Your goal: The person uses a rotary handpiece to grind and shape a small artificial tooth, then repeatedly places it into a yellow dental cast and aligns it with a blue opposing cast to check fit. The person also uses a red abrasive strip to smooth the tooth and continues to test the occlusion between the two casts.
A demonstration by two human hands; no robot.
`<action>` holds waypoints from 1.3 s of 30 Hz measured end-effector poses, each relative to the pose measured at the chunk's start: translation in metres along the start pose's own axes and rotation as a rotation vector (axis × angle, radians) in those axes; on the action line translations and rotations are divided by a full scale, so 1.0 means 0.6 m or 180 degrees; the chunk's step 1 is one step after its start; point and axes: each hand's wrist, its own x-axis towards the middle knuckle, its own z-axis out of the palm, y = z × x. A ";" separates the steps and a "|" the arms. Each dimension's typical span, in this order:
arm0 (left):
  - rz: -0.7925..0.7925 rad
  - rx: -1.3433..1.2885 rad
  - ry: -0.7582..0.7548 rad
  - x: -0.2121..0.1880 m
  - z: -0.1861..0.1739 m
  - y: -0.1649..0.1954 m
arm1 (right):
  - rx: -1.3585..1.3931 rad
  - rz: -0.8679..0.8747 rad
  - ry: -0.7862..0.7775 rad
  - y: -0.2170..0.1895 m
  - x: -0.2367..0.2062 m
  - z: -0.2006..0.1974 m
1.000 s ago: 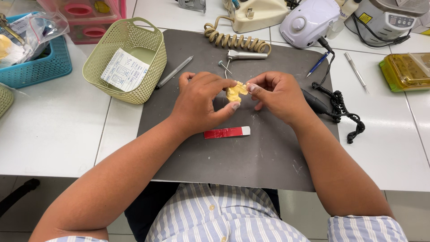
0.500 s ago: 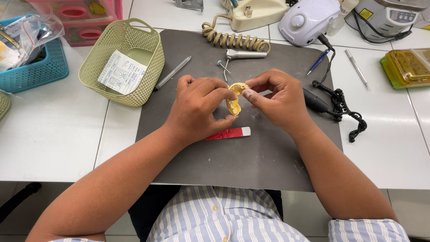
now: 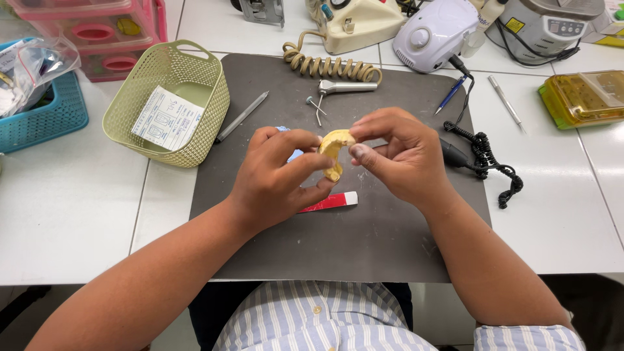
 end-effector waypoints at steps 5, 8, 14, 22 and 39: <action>0.0494 -0.0403 0.0034 -0.002 -0.013 -0.005 | 0.0881 -0.0017 -0.0355 -0.008 -0.022 0.008; 0.0691 -0.0523 0.0093 -0.002 -0.013 -0.004 | 0.0624 -0.0155 -0.0281 -0.015 -0.047 0.019; 0.0796 -0.0623 0.0064 -0.005 -0.015 0.005 | -0.0030 -0.0826 -0.0260 -0.028 -0.063 0.030; 0.0901 -0.0643 0.0034 -0.011 -0.016 0.008 | -0.0848 -0.1440 -0.0070 -0.044 -0.058 0.039; -0.0353 -0.1446 -0.0295 0.003 -0.023 0.026 | 0.1982 0.0699 0.0017 0.020 -0.043 0.028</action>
